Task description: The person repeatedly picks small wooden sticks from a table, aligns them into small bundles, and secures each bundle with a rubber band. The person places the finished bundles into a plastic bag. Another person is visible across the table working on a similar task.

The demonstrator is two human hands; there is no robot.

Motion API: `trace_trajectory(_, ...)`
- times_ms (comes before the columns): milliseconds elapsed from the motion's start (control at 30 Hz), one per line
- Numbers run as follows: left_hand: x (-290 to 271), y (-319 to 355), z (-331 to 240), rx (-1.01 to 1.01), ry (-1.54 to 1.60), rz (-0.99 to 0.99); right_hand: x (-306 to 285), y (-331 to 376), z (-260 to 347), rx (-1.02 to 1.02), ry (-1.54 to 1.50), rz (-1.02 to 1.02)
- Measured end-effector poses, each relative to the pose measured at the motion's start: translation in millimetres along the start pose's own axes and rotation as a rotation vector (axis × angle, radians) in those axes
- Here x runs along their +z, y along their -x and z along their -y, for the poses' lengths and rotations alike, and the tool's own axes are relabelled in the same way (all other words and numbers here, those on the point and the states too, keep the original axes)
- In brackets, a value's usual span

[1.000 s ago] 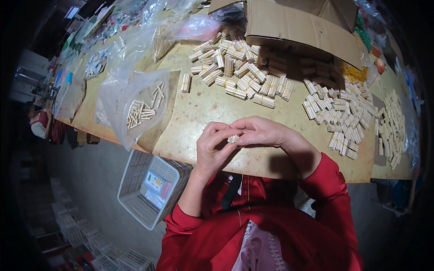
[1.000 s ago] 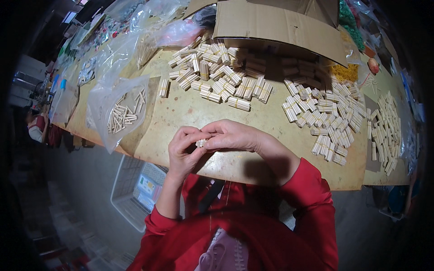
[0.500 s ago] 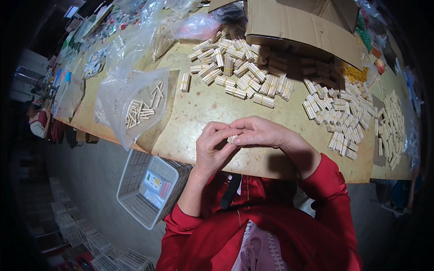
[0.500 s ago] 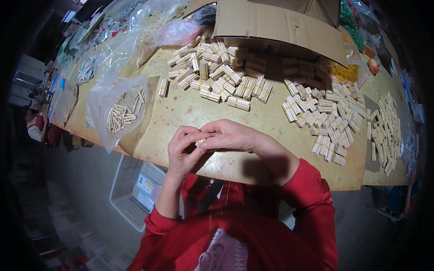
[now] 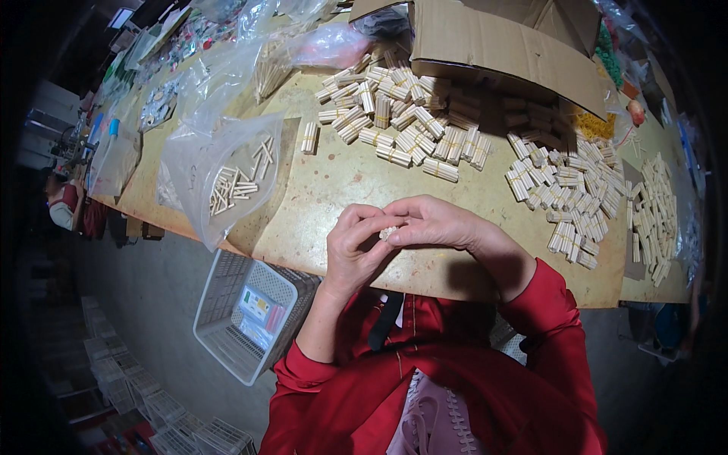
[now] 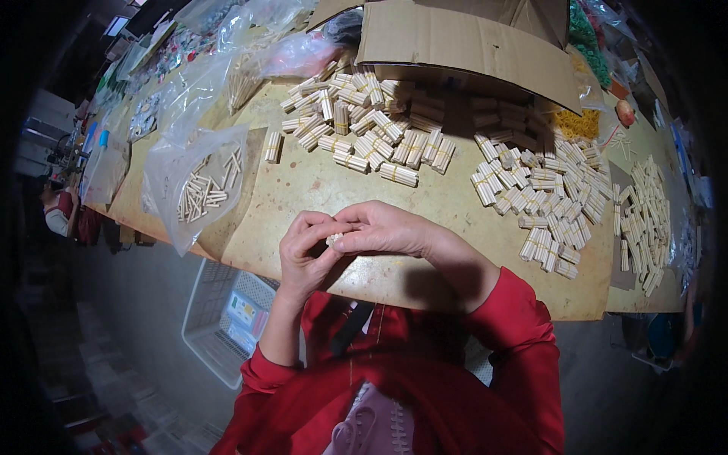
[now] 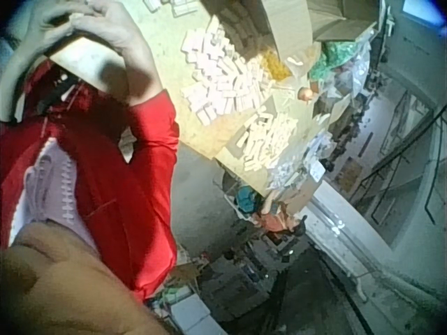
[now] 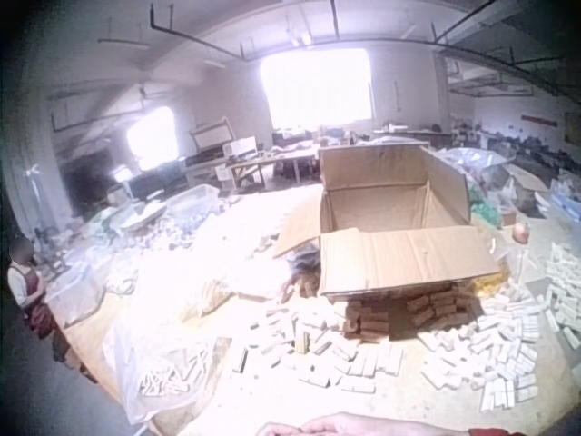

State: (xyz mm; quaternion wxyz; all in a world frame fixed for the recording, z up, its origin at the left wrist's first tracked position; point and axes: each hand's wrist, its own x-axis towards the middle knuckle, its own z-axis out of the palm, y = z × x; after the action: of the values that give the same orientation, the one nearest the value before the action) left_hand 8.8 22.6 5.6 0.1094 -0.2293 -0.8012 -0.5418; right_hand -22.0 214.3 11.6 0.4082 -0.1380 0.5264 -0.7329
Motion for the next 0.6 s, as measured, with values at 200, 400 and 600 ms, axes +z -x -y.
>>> trace_trajectory(200,2.4,3.8,8.1,-0.146,0.263,-0.131,7.4,0.2,-2.4,-0.064,-0.041,-0.009)
trace_trajectory(400,-4.4,8.3,10.1,-0.244,0.404,-0.042,2.3,0.6,1.9,0.053,0.036,0.042)
trace_trajectory(600,1.9,5.7,9.4,-0.153,0.587,-0.154,0.8,5.5,12.4,-0.053,0.065,-0.222)
